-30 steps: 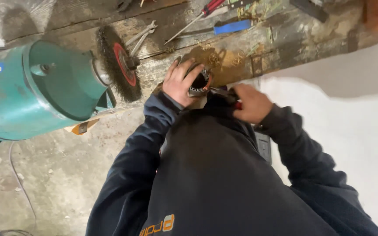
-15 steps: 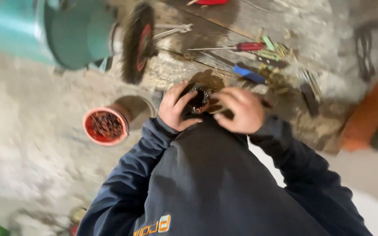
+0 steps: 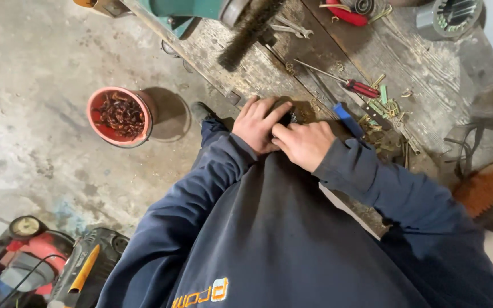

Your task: Stripping copper wire from an electric motor stator using pliers and a screwdriver.

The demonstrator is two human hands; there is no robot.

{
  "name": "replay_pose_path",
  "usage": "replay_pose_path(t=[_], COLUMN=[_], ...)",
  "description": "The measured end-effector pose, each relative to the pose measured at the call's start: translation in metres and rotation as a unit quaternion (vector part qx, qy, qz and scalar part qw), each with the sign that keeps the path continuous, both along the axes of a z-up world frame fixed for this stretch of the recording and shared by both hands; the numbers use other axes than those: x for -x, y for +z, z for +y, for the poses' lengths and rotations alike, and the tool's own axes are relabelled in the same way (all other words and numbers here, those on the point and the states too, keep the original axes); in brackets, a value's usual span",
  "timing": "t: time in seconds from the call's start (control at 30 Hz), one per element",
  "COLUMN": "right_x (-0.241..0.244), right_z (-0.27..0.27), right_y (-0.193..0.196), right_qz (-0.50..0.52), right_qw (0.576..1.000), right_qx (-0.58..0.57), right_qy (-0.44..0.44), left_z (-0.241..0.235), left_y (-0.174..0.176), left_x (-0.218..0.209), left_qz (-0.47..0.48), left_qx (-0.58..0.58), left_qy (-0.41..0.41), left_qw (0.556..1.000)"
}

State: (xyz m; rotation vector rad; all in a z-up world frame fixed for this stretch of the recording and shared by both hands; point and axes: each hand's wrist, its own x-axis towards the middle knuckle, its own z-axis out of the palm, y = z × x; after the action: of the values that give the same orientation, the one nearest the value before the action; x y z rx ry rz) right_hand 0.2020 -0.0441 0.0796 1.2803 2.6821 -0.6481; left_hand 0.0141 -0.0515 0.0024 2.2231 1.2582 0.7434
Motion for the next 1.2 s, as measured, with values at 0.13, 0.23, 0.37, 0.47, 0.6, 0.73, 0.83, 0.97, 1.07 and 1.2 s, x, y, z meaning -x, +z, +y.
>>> replay_pose_path(t=[0.13,0.23,0.37,0.47,0.6,0.73,0.83,0.97,1.07,1.2], right_x=[0.002,0.006,-0.023,-0.062,-0.068,-0.072,-0.073,-0.08,-0.085,-0.082], right_z=[-0.012,-0.008,-0.013,-0.027,-0.047,-0.07,-0.078,-0.075,-0.076,-0.078], right_y=[-0.004,0.003,0.146,0.177,0.125,0.058,0.032,0.03,0.018,0.006], right_qz=[0.009,0.043,0.184,0.04,0.14,0.279,0.346,0.362,0.399,0.406], right_qw=[0.998,0.997,0.965,0.973,0.954,0.917,0.908,0.906,0.896,0.886], right_qx=[-0.059,-0.046,0.01,-0.015,-0.007,0.032,0.003,-0.033,-0.052,-0.103], right_qy=[-0.027,-0.054,-0.186,-0.229,-0.265,-0.284,-0.237,-0.216,-0.189,-0.199], left_z=[0.002,0.007,0.005,0.015,0.007,0.014,0.016,0.015,0.015,0.019], left_y=[0.001,0.001,0.004,0.008,0.033,0.086,0.114,0.116,0.113,0.126], left_x=[0.002,0.003,0.008,0.011,0.018,0.017,0.002,-0.015,-0.026,-0.031], left_qz=[0.004,0.017,0.03,0.025,0.019,-0.093,-0.139,-0.127,-0.103,-0.071], left_qx=[0.001,0.005,0.025,0.014,0.023,0.0,-0.041,-0.087,-0.066,-0.123], left_qy=[-0.02,-0.031,-0.044,-0.058,-0.078,-0.157,-0.222,-0.253,-0.261,-0.245], left_qw=[1.0,0.999,0.998,0.998,0.996,0.983,0.964,0.955,0.958,0.959])
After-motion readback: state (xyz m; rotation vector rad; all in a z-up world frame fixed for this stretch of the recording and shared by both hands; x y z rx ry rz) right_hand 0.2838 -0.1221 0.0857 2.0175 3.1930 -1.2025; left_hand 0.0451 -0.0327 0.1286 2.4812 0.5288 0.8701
